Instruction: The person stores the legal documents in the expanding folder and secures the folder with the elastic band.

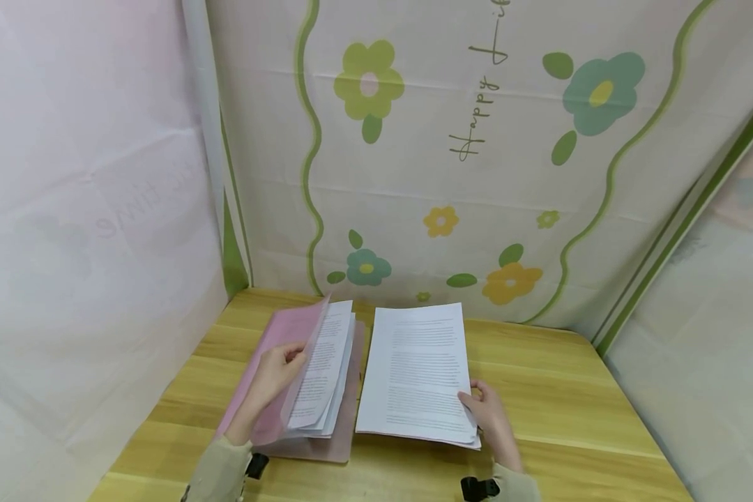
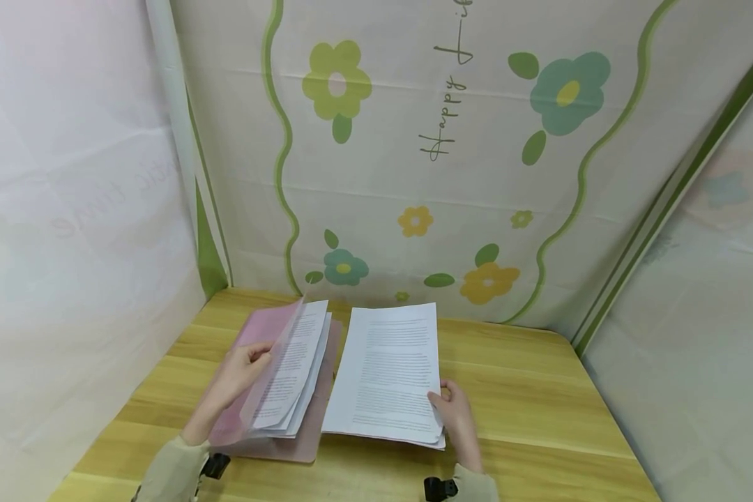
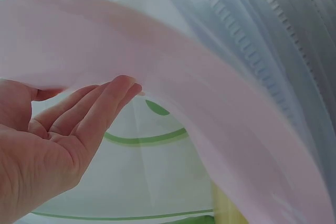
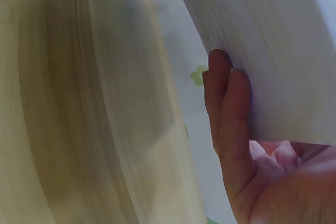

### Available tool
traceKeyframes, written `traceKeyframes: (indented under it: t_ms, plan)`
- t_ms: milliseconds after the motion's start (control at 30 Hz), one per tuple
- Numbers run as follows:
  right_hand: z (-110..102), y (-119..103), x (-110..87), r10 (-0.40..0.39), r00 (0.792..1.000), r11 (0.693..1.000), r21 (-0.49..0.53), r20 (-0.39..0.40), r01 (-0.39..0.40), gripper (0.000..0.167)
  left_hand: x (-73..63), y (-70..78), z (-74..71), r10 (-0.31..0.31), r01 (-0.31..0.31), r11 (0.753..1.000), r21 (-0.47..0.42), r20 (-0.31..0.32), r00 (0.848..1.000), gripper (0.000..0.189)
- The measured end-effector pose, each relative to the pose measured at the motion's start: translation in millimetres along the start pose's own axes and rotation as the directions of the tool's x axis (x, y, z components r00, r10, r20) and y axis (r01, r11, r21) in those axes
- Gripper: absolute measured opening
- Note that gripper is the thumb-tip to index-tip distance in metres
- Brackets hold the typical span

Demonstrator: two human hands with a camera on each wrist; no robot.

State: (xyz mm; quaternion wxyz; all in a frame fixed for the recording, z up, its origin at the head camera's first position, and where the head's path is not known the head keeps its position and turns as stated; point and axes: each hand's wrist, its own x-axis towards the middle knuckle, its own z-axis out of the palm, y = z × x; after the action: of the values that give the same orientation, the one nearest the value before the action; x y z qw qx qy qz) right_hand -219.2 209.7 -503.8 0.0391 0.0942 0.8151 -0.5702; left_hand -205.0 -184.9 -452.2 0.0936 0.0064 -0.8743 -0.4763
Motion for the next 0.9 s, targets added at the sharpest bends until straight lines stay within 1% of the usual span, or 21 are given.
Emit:
traceKeyframes:
  t_ms: [233, 600, 900]
  plan:
    - [12, 0, 2.0, -0.004, 1.000, 1.000, 0.008, 0.004, 0.004, 0.029, 0.0, -1.7, -1.0, 0.000, 0.000, 1.000, 0.001, -0.003, 1.000, 0.033]
    - [29, -3, 5.6, -0.012, 1.000, 1.000, 0.017, 0.017, 0.011, 0.034, 1.2, -4.8, -1.1, 0.011, -0.011, 1.000, -0.012, -0.014, 1.000, 0.032]
    - [39, -5, 5.8, -0.013, 0.999, 1.000, 0.020, 0.042, 0.012, 0.030, 2.5, -3.9, -0.8, 0.016, -0.016, 1.000, -0.015, -0.023, 1.000, 0.030]
